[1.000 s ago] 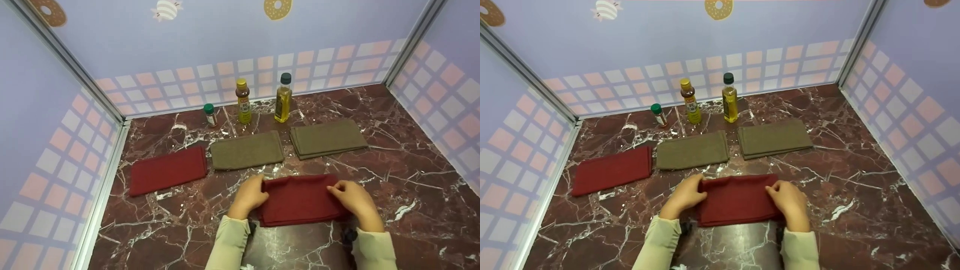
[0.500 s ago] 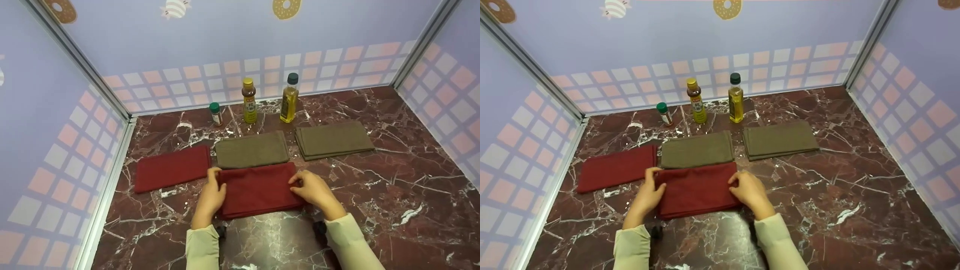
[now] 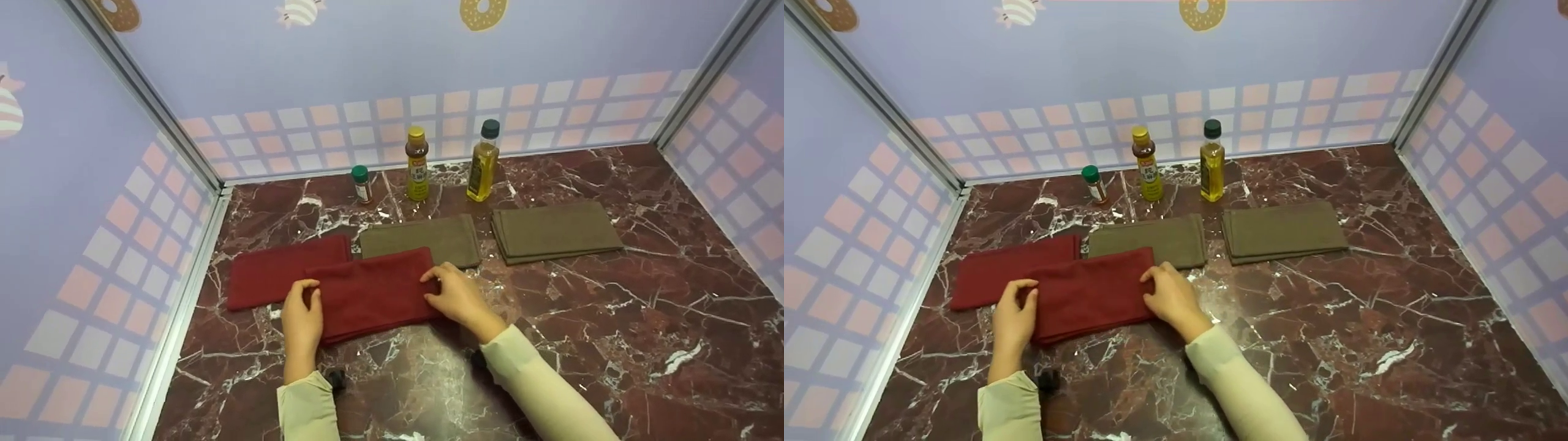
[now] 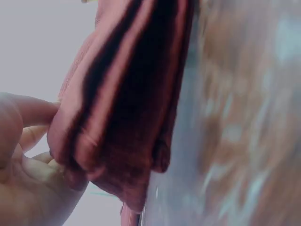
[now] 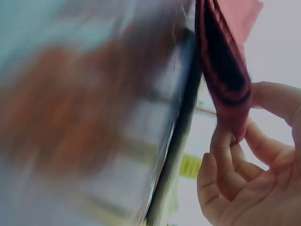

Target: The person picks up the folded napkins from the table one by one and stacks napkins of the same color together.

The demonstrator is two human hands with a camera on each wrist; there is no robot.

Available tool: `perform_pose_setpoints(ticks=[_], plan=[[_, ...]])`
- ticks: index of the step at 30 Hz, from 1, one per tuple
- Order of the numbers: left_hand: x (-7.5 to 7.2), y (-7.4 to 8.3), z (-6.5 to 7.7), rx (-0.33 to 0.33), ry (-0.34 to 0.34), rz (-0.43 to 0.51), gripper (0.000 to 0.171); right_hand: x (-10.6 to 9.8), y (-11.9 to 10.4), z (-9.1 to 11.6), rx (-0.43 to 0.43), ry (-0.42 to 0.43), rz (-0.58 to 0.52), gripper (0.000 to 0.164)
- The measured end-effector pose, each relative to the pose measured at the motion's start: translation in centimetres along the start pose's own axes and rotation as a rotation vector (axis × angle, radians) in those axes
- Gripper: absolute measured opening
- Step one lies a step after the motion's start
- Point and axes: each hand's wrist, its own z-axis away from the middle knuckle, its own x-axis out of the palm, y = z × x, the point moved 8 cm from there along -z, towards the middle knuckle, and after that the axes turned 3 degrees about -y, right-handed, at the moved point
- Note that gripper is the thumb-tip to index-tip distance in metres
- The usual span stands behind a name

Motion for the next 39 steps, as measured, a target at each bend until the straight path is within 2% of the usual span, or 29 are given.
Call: perform_pose_setpoints(ticks=[3,8,11,13,16,20,24,29,31,33,37,39], plan=[[-1.2,-0.8,-0.3,-0.022,0.036,0.005,0.016,1.0,-1.2,-0.8,-0.024,-0.006,-0.008,0.029],[-3.2,-1.8,-0.8,-0.006,0.128,-0.011,0.009,2.5,-2.9,-1.9,-0.043,-0.032,-0.019,0.034],[-4.2,-2.5,-1.2,-0.032,0.167,-0.015,0.011,3.2,-3.7,-2.5,-0.058,-0.047,-0.019,0.037],[-4.6,-3.0,-1.4,-0.063,0.168,-0.013,0.016,3.6,-4.3,-2.9,-0.068,-0.052,-0.022,0.036],[-5.1,-3.6,-1.7,-0.093,0.162,-0.016,0.024,4.2,-5.0,-3.2,-0.077,-0.055,-0.037,0.024],[-5.4,-4.4,-1.9,-0.093,0.129,-0.03,0.04,4.8,-6.0,-3.5,-0.084,-0.048,-0.059,0.012],[-5.8,-5.2,-2.2,-0.09,0.09,-0.06,0.056,5.7,-7.1,-3.7,-0.11,-0.061,-0.047,0.025],[-6.6,-5.9,-2.9,-0.052,0.063,-0.125,0.071,7.0,-8.3,-4.0,-0.142,-0.1,0.009,0.045],[-7.0,-6.1,-3.1,-0.036,0.074,-0.131,0.07,7.5,-8.8,-4.1,-0.148,-0.118,0.032,0.048],[-7.5,-6.3,-3.2,-0.039,0.101,-0.13,0.059,8.0,-9.1,-4.3,-0.155,-0.137,0.055,0.051],[-8.4,-6.8,-3.4,-0.08,0.179,-0.129,0.033,8.6,-9.9,-4.9,-0.171,-0.153,0.086,0.053],[-8.8,-7.0,-3.6,-0.105,0.212,-0.149,0.029,8.7,-10.2,-5.4,-0.18,-0.145,0.096,0.053]])
